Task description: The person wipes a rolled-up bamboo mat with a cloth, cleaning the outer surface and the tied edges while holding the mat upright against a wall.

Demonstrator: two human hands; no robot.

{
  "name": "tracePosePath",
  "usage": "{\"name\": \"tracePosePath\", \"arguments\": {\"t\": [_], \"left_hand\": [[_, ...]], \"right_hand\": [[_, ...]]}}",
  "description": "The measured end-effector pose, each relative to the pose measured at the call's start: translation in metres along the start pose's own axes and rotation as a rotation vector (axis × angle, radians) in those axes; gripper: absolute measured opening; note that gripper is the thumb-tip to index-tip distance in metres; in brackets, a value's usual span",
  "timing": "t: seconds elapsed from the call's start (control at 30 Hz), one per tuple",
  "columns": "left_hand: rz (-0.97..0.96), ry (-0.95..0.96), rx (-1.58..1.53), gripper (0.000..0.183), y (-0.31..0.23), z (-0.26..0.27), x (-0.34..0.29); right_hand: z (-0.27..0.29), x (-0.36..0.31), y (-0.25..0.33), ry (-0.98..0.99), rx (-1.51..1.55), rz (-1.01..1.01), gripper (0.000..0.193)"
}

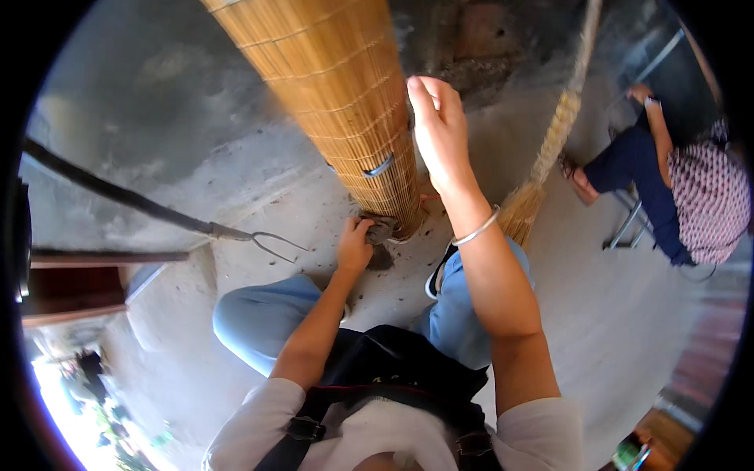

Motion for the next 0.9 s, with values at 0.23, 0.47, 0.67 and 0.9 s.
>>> {"name": "tracePosePath", "arguments": {"t": [0.23, 0.47, 0.67, 0.9], "left_hand": [[0.419, -0.497, -0.499, 0.034, -0.007, 0.019, 0.004], [0.416, -0.544, -0.939, 0.031, -0.031, 0.064, 0.024], [0.461, -0.545, -1.193, 0.028, -0.034, 0.076, 0.019], [0.448, -0.485, -1.295, 0.033, -0.04, 0.088, 0.031]], "right_hand": [[-0.031, -0.015, 0.013, 0.146, -0.345, 0.385, 0.097], [-0.059, -0.003, 0.013, 0.114, -0.471, 0.387, 0.115], [-0.014, 0.027, 0.005, 0.319, -0.128, 0.18, 0.063], [0.041, 0.066, -0.014, 0.358, 0.047, -0.091, 0.062]]}}
Point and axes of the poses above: each hand's wrist, its own x-axis towards the middle knuckle, its own z-axis out of the back of the hand, y = z × x, the point moved 1 cm from there along x, towards the middle knuckle, and after that the axes turned 1 degree about x, right-handed, at the moved point
